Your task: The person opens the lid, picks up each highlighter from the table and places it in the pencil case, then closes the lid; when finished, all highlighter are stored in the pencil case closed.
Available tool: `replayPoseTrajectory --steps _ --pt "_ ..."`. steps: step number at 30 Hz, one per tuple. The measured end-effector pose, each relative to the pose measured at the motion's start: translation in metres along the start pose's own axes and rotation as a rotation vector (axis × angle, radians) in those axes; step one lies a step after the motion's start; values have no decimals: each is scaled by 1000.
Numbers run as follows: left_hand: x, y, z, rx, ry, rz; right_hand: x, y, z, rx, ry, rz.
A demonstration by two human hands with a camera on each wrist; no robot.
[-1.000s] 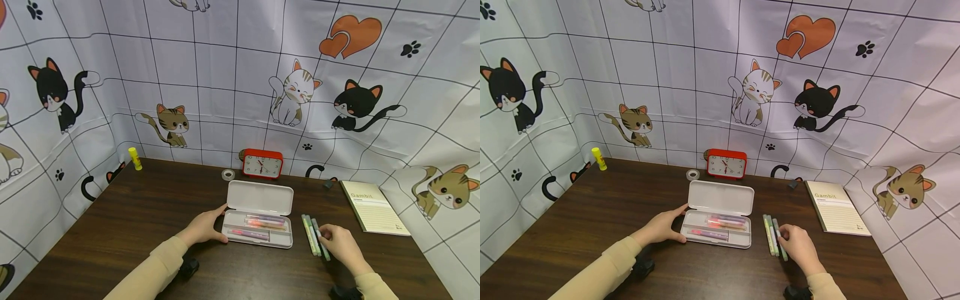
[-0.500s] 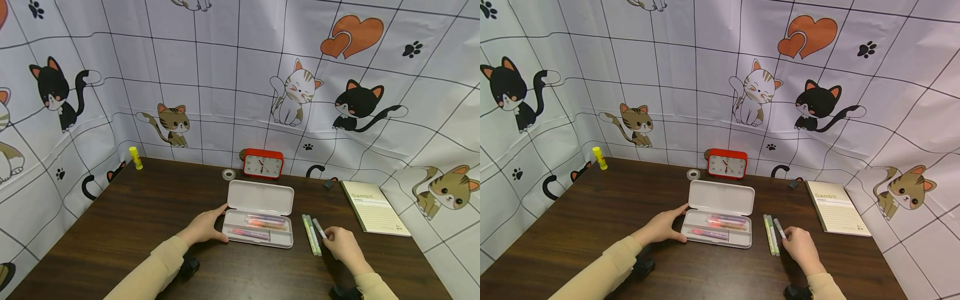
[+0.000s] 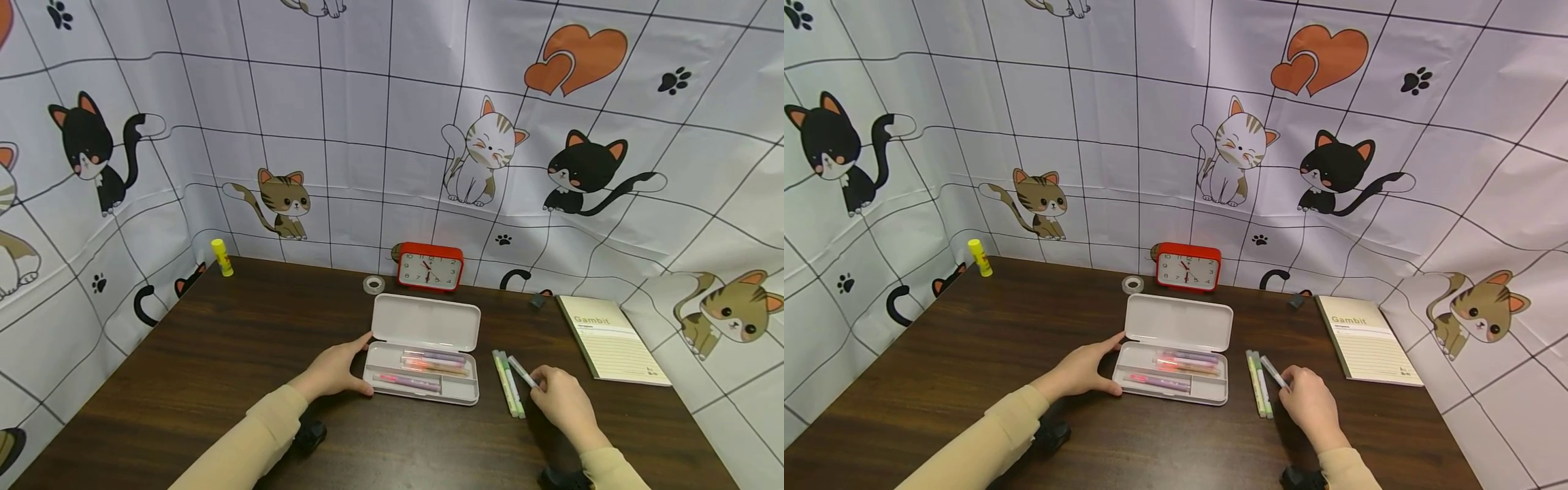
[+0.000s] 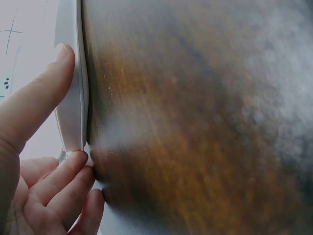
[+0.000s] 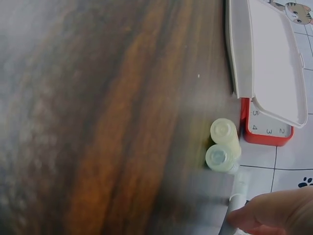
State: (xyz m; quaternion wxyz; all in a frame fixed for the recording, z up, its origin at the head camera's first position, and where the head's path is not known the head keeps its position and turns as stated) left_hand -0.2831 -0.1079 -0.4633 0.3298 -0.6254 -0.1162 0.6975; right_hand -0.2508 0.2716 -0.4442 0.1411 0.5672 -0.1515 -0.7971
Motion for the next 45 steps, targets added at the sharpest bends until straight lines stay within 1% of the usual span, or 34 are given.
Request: replayPoseTrajectory --steps 5,13,21,29,32,37,45 --pt "0 2 1 0 1 6 -1 7 1 -15 -18 2" --pt "-1 3 1 -21 3 6 0 24 3 -60 -38 2" --pt "-1 3 1 -15 4 7 2 40 4 -119 -67 13" --pt "1 3 1 -8 8 6 9 54 2 -141 -31 0" --pt "1 3 1 -9 10 4 12 59 1 -148 -36 5" --pt "0 2 1 -7 13 -1 16 71 0 -189 -55 12" --pt "-1 0 -1 -4 15 -6 28 94 -4 -250 -34 4"
Point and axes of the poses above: each hand's wrist, its own z-axis towards the middle knuckle, its own x-axis out of the palm, y = z × x, the point moved 5 cm from there along z, towards the middle knuckle, and after that the axes turned 15 degrees about -y, right-handed, at the moved point
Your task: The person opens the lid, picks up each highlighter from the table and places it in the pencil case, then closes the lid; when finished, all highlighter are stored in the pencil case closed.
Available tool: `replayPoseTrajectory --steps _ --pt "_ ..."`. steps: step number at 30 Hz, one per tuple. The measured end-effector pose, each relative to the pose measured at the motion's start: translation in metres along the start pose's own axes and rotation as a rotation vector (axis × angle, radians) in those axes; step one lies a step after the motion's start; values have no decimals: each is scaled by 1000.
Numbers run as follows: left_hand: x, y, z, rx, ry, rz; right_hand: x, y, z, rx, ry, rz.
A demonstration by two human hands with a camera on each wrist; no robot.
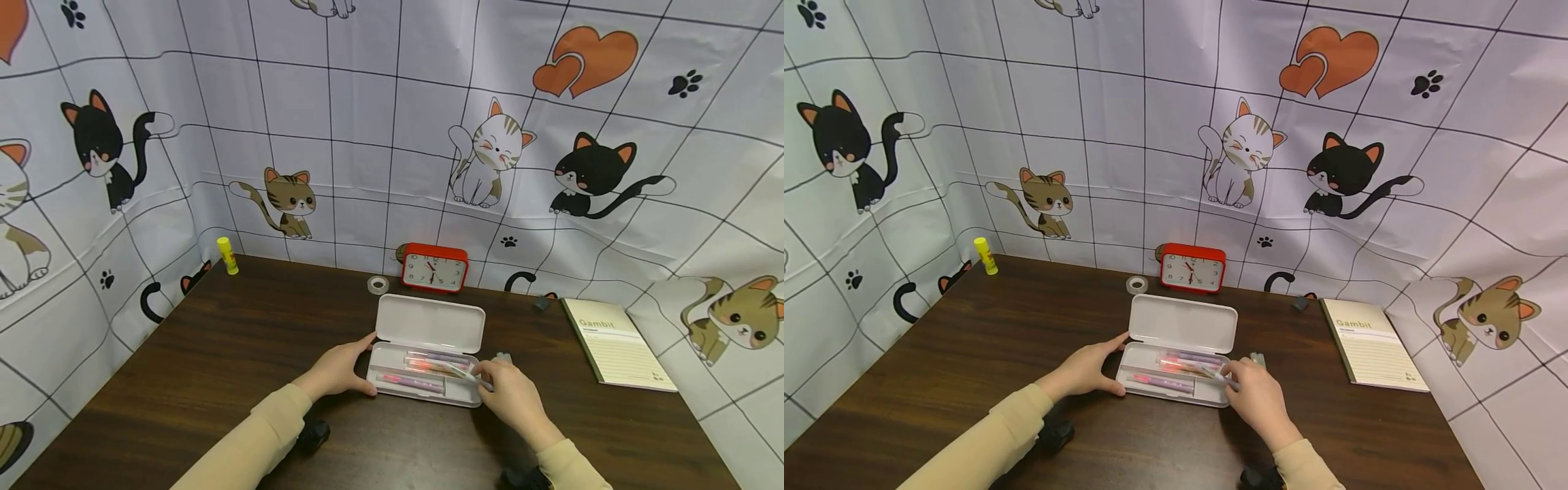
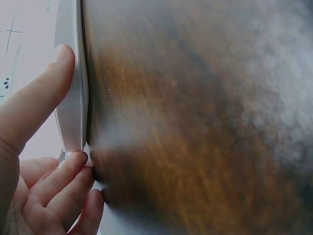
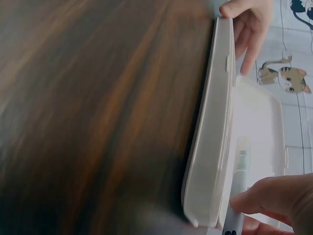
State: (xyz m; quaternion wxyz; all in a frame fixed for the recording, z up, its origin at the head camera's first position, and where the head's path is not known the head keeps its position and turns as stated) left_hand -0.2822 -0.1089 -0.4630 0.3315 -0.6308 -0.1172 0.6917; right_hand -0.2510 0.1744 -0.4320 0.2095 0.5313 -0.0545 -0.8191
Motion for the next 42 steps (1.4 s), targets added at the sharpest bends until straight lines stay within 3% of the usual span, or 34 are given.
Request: replayPoseTrajectory --steps 20,32,42 --pt "0 1 1 4 -2 7 23 48 6 -119 -27 72" --pt "0 1 1 2 -1 10 34 76 15 -246 -55 110" --pt "-1 1 1 10 -11 11 40 91 20 -259 -51 162"
Point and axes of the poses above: each hand's wrist, its own z-axis towards the middle knuckle, its own x-axis out of the palm, y = z × x, the point moved 5 cm from there along z, towards the middle knuckle, and after that the axes turned 15 degrees about -y, right-handed, at the moved point
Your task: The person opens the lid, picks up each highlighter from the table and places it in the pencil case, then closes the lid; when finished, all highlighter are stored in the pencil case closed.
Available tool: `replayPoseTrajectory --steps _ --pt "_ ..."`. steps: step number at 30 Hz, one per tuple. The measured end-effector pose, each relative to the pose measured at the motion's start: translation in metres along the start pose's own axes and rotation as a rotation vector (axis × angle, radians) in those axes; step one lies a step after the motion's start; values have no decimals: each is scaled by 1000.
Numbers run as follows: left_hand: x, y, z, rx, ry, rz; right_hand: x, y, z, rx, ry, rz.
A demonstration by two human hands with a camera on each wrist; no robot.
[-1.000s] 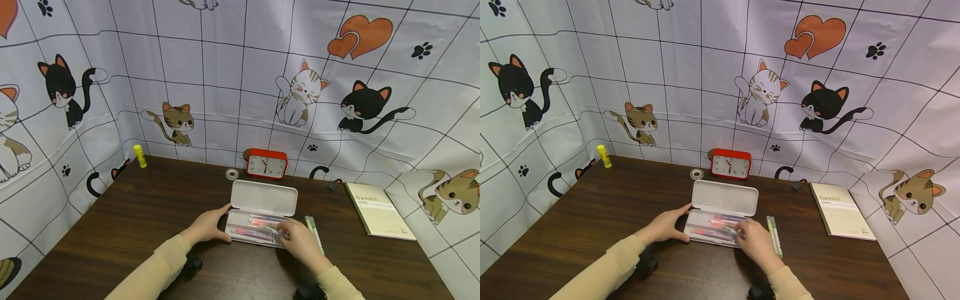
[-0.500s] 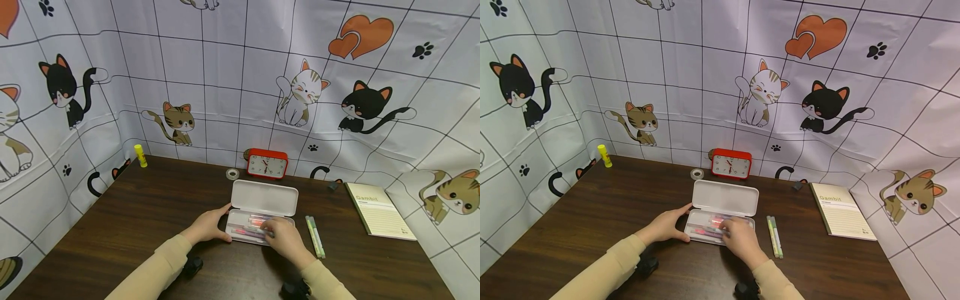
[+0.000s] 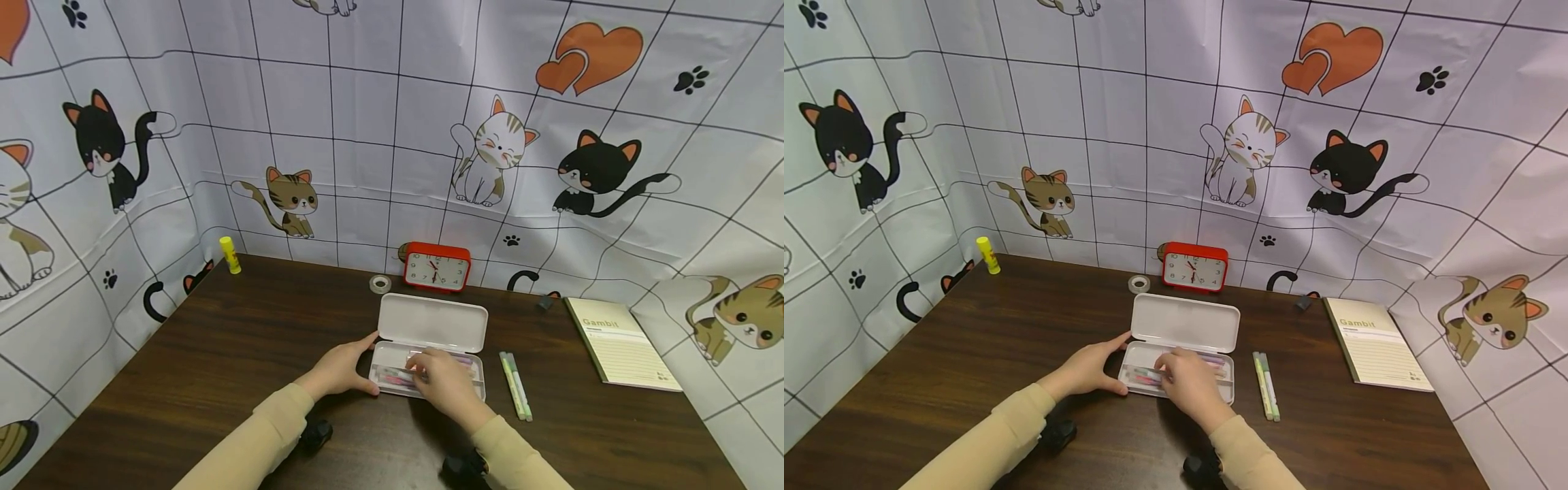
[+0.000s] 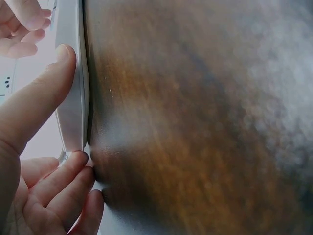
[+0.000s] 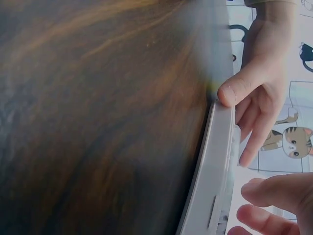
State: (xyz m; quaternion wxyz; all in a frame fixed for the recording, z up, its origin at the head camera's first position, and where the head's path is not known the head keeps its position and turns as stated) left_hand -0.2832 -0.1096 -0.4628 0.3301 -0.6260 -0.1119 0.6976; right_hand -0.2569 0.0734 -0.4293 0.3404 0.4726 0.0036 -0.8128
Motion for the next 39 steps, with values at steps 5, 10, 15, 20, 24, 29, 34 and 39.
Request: replayPoseTrajectory --steps 5,10,15,20,24,29,34,39 --pt "0 -1 0 -10 2 -2 -4 -6 -1 37 2 2" --pt "1 0 1 -6 3 6 -15 -16 -3 68 -21 -31" --pt "2 1 1 -6 3 7 -23 -29 -7 146 -12 -38" --pt "2 0 0 -4 2 2 -32 -38 -11 170 -20 -47" --pt "2 1 0 -11 3 4 -37 -43 -16 163 -32 -59" --pt "2 1 0 -12 3 9 -43 -52 -21 170 -47 -70" --pt "1 1 0 -11 3 -6 -50 -62 -27 223 -25 -94" --pt "1 0 -1 -11 -1 -6 -56 -74 -34 258 -14 -106"
Point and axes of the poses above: each hand's wrist, its own z-axis towards the middle knuckle, its own x-axis out of the palm, y = z × x, the point moved 5 cm from there along z, towards the middle knuckle, and after that the axes turned 15 degrees about -y, right-handed, at the moved point
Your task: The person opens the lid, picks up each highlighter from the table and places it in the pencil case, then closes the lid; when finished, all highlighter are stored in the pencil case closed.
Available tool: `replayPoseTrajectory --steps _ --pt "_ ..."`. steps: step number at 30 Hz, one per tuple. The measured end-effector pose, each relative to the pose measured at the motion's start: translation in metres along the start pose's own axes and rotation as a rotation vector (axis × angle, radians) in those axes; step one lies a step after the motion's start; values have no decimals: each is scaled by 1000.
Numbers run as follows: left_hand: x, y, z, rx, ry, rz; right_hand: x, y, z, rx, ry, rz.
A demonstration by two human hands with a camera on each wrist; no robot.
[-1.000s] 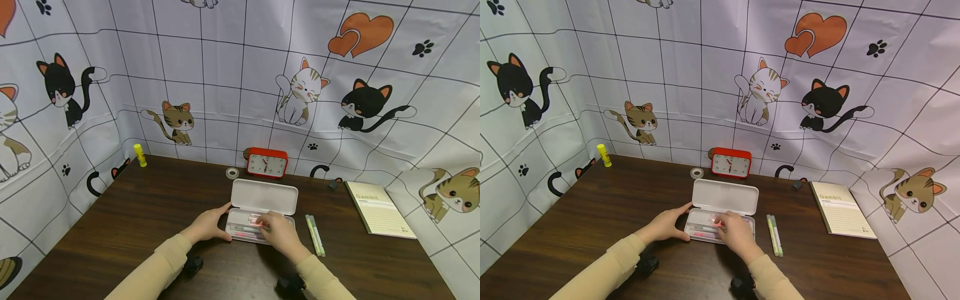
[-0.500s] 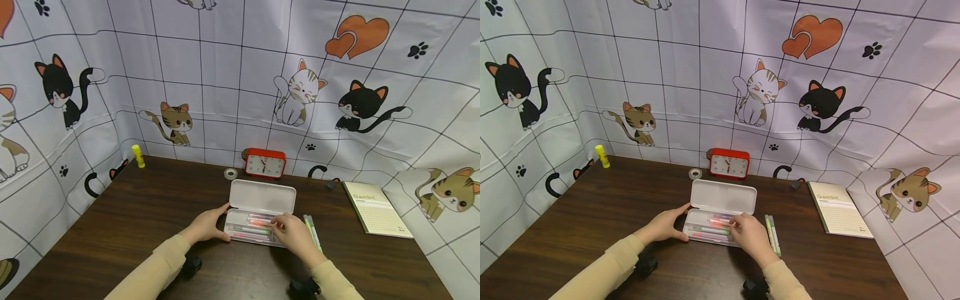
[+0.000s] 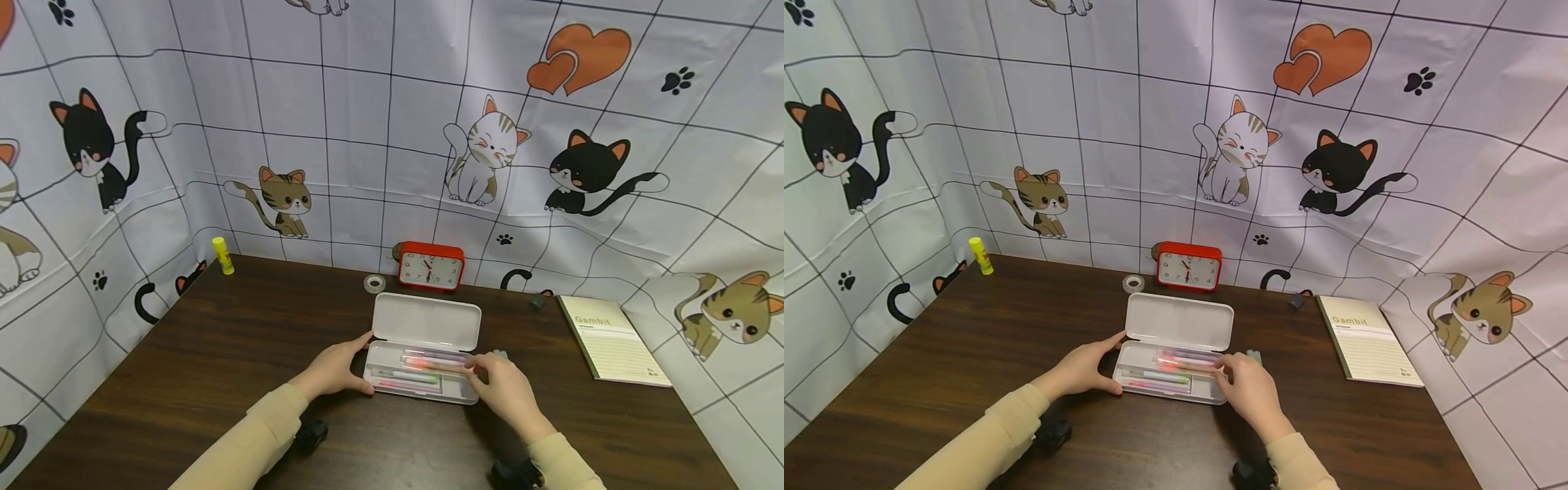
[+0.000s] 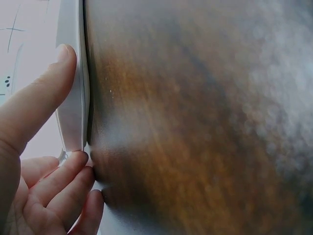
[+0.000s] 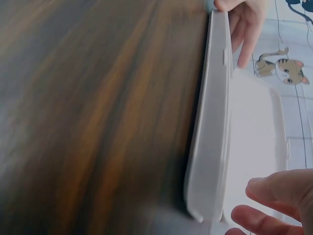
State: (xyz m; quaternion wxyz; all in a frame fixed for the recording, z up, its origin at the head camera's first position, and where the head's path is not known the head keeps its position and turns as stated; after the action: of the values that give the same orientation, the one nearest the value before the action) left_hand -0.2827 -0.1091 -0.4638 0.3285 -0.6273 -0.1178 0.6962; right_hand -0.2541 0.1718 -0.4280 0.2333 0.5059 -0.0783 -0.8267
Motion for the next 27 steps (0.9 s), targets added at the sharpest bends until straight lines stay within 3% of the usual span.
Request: replayPoseTrajectory --steps 15,27 --pt "0 -1 0 1 -6 10 -16 -47 -10 83 19 -30" --pt "-1 -1 0 -5 -3 5 -21 -69 -14 107 60 -69"
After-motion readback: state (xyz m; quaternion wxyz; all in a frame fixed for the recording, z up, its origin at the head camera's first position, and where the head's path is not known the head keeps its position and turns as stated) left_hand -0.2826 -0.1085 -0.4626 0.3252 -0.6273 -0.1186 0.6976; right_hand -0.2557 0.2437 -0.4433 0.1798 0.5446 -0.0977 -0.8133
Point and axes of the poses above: each hand's wrist, its own z-axis towards the middle knuckle, its own x-axis out of the palm, y = z × x, the point moved 5 cm from there along z, towards the middle knuckle, and after that the axes turned 15 degrees about -y, right-handed, at the moved point
